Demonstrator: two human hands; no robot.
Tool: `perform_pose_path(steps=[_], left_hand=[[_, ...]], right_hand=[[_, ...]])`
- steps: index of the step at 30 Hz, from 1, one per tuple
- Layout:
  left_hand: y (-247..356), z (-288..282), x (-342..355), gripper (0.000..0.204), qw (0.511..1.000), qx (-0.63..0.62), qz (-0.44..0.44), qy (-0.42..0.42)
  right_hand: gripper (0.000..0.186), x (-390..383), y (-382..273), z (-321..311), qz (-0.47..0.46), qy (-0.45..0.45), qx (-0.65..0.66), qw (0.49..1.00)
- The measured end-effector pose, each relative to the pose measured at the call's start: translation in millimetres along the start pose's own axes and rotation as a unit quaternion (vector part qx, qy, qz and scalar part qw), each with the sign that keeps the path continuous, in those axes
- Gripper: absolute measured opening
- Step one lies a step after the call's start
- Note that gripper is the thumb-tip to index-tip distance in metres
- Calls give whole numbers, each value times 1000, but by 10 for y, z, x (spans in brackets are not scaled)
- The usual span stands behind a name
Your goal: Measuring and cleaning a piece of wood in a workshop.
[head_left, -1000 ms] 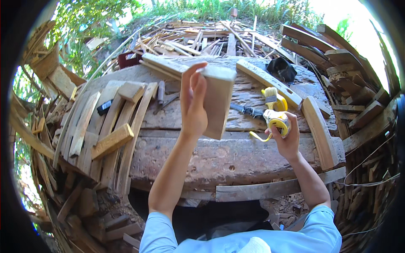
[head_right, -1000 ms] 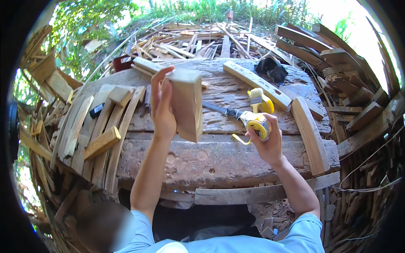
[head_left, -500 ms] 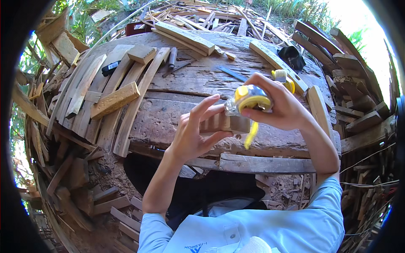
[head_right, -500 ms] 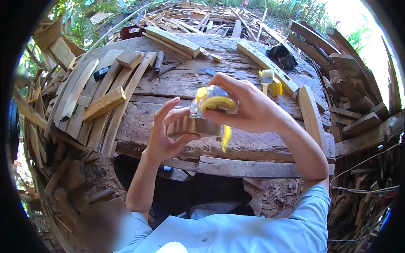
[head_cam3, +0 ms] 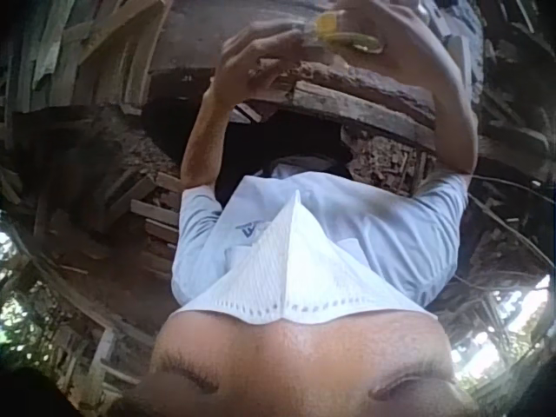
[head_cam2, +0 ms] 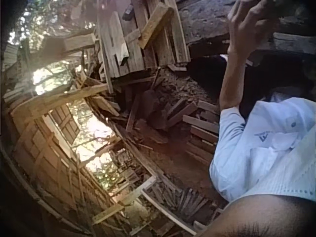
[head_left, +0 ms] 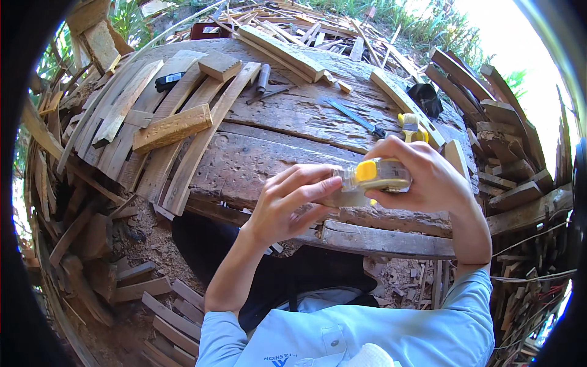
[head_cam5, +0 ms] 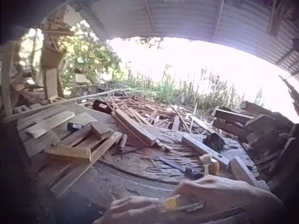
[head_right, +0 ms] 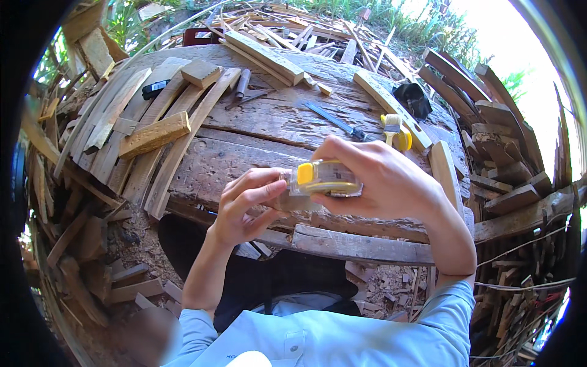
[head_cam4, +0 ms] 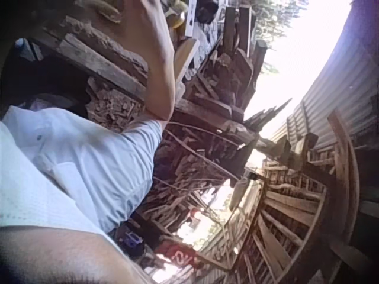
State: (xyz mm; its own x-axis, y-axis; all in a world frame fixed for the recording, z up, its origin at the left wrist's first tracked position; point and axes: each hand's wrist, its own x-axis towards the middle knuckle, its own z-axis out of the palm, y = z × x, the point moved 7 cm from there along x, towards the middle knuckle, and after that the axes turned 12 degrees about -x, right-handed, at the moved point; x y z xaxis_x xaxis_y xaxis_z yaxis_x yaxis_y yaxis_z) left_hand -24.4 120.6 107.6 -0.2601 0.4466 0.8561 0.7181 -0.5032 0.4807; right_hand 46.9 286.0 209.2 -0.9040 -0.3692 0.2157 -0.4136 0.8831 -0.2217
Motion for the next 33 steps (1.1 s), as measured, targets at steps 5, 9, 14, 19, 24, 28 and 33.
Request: perform_pose_path(steps=[5, 9, 14, 19, 24, 28, 33], left_hand=[[85, -203, -155, 44, 999, -20, 4, 46], [127, -374, -234, 38, 993, -33, 30, 113], [113, -431, -311, 35, 993, -10, 44, 112], [100, -479, -338, 34, 990, 1, 51, 132], [91, -548, -337, 34, 984, 53, 60, 158], [108, -561, -293, 37, 983, 115, 63, 130], [87, -628, -250, 46, 978, 129, 70, 146]], right_hand=[[42, 60, -24, 47, -24, 5, -8, 1000], [43, 69, 9, 34, -34, 26, 13, 999], [47, 159, 33, 108, -48, 33, 28, 998], [53, 175, 0, 140, -38, 76, 70, 994], [66, 228, 62, 186, -52, 128, 93, 986], [63, 288, 208, 241, -30, 122, 122, 985], [63, 373, 211, 231, -32, 142, 120, 982]])
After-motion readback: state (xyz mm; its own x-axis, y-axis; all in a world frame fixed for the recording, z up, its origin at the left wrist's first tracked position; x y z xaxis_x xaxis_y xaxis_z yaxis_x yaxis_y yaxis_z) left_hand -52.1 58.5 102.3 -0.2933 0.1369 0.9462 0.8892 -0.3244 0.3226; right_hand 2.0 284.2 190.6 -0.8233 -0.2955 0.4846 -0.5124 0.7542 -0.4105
